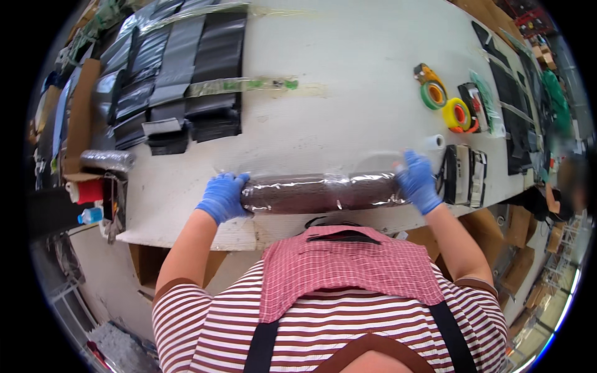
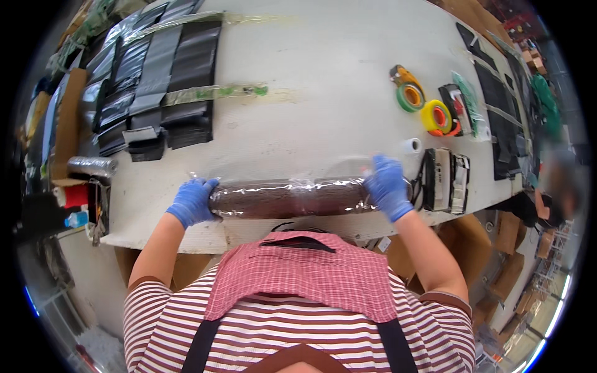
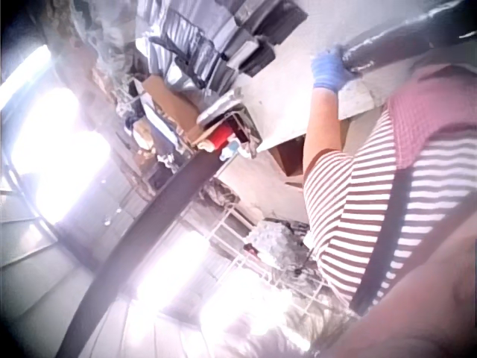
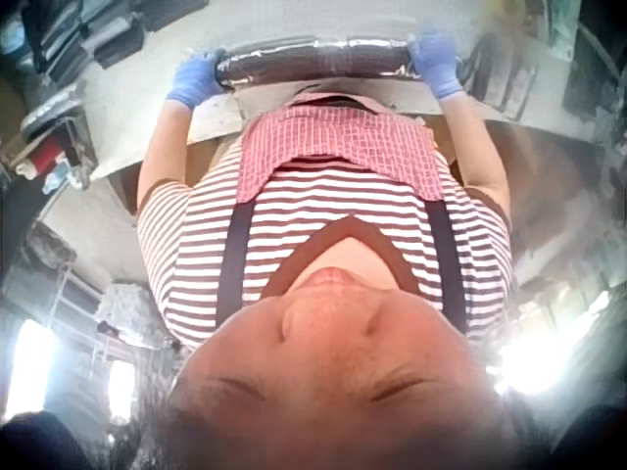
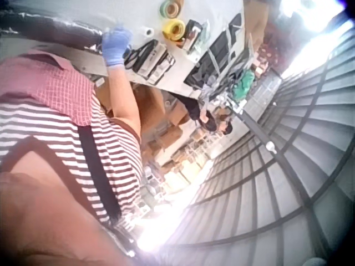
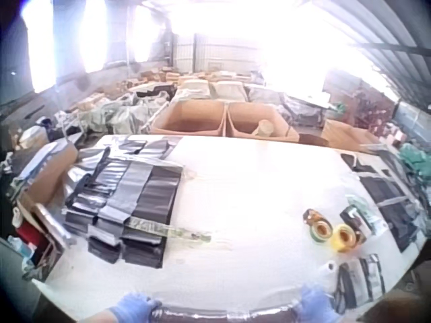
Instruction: The person rolls a brown mat, wraps it in plastic film, and places it into a black poly mailer. They seal the mailer with tape and affix a shipping label. The person repeats the process with a second mat.
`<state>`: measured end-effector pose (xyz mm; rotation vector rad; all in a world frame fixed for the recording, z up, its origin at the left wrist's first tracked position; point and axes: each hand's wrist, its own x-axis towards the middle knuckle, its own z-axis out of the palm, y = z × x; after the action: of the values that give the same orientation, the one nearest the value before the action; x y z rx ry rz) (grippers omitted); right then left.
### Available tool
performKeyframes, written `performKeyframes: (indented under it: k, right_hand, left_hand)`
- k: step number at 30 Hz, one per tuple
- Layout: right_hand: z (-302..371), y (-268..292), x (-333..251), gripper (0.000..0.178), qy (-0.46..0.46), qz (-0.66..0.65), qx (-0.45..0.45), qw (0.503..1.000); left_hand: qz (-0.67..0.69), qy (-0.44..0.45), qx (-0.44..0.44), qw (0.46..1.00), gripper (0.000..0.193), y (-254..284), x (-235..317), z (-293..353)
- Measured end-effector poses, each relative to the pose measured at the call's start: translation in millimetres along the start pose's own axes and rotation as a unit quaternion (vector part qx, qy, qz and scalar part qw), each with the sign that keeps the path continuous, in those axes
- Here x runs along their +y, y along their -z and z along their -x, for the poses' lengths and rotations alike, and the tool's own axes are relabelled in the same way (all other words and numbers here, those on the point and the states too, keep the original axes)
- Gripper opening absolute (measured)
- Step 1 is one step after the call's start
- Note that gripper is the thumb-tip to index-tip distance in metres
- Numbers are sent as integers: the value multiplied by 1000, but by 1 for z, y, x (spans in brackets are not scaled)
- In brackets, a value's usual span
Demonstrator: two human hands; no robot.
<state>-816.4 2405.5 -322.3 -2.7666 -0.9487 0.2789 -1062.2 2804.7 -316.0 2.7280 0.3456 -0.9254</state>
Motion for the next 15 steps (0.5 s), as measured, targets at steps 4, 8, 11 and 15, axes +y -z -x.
performKeyframes:
  k: [4, 8, 11, 15]
  right_hand:
    - [43, -17, -72, 53, 230, 17, 58, 971]
    - [-30, -27, -49, 61, 188, -36, -134, 972]
    - [-109, 0, -61, 66, 114, 65, -299, 945]
    - [-77, -18, -92, 72, 228, -10, 51, 972]
  left_hand:
    - [-6, -22, -34, 999, 89, 10, -7, -16]
    - [15, -32, 34, 999, 83, 25, -31, -40]
    - [51, -45, 158, 985, 88, 42, -39, -48]
    - [-51, -42, 275, 959, 105, 33, -2, -24]
